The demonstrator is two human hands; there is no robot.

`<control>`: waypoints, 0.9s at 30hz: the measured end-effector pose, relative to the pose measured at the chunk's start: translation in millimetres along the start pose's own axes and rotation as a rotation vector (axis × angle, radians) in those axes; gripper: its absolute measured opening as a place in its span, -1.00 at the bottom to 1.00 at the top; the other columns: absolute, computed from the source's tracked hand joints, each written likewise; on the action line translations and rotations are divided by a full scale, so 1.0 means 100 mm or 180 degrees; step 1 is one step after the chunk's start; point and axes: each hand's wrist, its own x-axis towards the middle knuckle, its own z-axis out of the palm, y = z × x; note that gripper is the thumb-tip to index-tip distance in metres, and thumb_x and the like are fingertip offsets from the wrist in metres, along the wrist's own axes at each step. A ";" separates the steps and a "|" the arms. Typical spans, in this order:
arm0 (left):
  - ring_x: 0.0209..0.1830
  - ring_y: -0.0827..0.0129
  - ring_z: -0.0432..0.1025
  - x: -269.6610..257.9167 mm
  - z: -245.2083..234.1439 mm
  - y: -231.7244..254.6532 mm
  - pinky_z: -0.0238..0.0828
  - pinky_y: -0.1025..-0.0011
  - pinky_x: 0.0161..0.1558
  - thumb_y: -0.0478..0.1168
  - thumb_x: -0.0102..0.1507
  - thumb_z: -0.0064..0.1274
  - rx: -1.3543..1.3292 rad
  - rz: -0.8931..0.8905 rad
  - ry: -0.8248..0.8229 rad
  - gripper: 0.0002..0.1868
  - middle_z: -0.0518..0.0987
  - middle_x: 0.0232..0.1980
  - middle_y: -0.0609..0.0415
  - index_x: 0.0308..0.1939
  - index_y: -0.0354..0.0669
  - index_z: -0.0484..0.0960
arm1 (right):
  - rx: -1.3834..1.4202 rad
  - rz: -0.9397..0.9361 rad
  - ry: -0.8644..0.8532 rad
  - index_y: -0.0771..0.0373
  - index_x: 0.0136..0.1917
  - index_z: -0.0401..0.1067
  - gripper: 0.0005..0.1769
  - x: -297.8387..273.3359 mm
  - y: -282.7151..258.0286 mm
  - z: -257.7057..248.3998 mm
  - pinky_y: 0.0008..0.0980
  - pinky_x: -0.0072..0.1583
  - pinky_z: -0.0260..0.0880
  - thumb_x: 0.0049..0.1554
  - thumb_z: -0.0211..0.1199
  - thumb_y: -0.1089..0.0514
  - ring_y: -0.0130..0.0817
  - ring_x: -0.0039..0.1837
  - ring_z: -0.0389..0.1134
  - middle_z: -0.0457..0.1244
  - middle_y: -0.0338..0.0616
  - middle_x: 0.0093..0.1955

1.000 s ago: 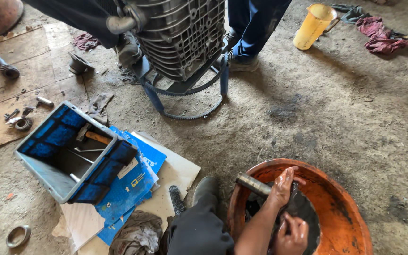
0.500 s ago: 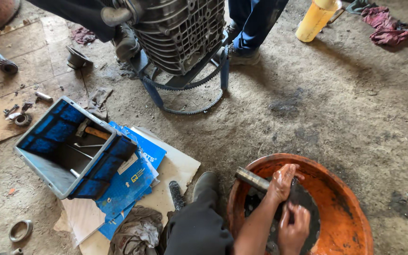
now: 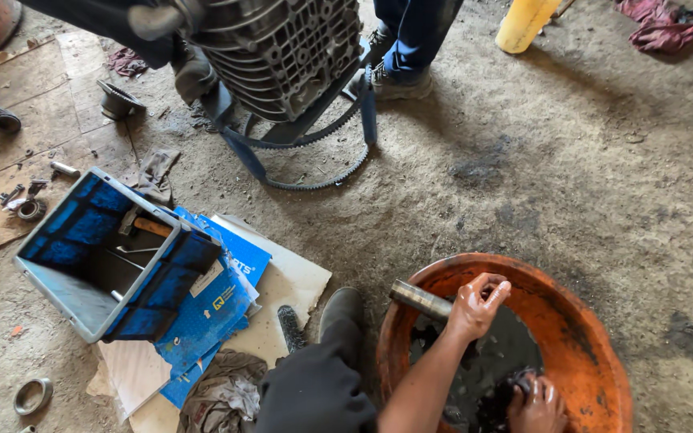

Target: The person scrubs a cylindrical metal engine part and a flat circular metal part in a basin of dark liquid, then wipes them with a cloth. The person handles the parts by hand, repeatedly submerging and rubbing them, and finishes by wiping the surfaces.

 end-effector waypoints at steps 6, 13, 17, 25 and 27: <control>-0.09 0.42 0.57 0.02 0.01 -0.02 0.50 0.43 -0.02 -0.04 0.42 0.04 -0.0101 -0.0065 -0.0039 -0.62 0.67 -0.14 0.00 0.03 -0.35 0.60 | -0.1572 -0.0520 -0.1575 -0.06 0.59 0.07 -0.10 -0.11 -0.06 0.23 0.42 0.41 0.03 0.01 0.24 -0.07 0.20 0.60 -0.09 -0.15 -0.03 0.68; -0.09 0.42 0.57 -0.01 0.00 -0.07 0.49 0.43 -0.01 -0.07 0.42 0.03 -0.0199 -0.0104 -0.0070 -0.65 0.68 -0.14 0.00 0.02 -0.34 0.61 | 0.0032 -0.0337 -0.1041 0.00 0.62 0.00 -0.08 0.01 0.03 -0.08 0.37 0.36 0.14 0.04 0.17 -0.13 0.24 0.50 0.07 -0.08 0.07 0.65; -0.10 0.42 0.56 0.01 0.02 -0.05 0.49 0.43 0.00 -0.07 0.43 0.03 -0.0194 0.0017 -0.0010 -0.66 0.68 -0.15 0.00 0.01 -0.34 0.62 | -0.0878 -0.0421 -0.0689 -0.18 0.62 0.08 -0.06 -0.08 -0.08 -0.12 0.38 0.25 0.18 -0.01 0.18 -0.19 0.25 0.54 0.07 -0.09 0.08 0.66; -0.20 0.37 0.58 0.01 0.04 0.09 0.49 0.39 -0.12 -0.03 0.42 0.02 0.0162 -0.0023 0.0103 -0.65 0.70 -0.22 -0.03 -0.05 -0.30 0.63 | 0.1726 0.0752 -0.1762 0.25 0.46 0.25 -0.42 -0.12 -0.04 0.02 -0.07 0.35 0.21 0.21 0.13 0.06 -0.04 0.39 0.21 0.16 0.10 0.42; -0.20 0.32 0.60 0.00 0.06 0.15 0.50 0.36 -0.12 -0.01 0.41 0.00 0.0242 -0.0057 0.0124 -0.63 0.70 -0.22 -0.04 -0.06 -0.29 0.64 | 0.3788 0.1495 -0.1070 0.36 0.42 0.31 -0.49 -0.03 -0.04 -0.24 -0.18 0.36 0.24 0.26 0.12 0.12 -0.14 0.35 0.26 0.22 0.11 0.37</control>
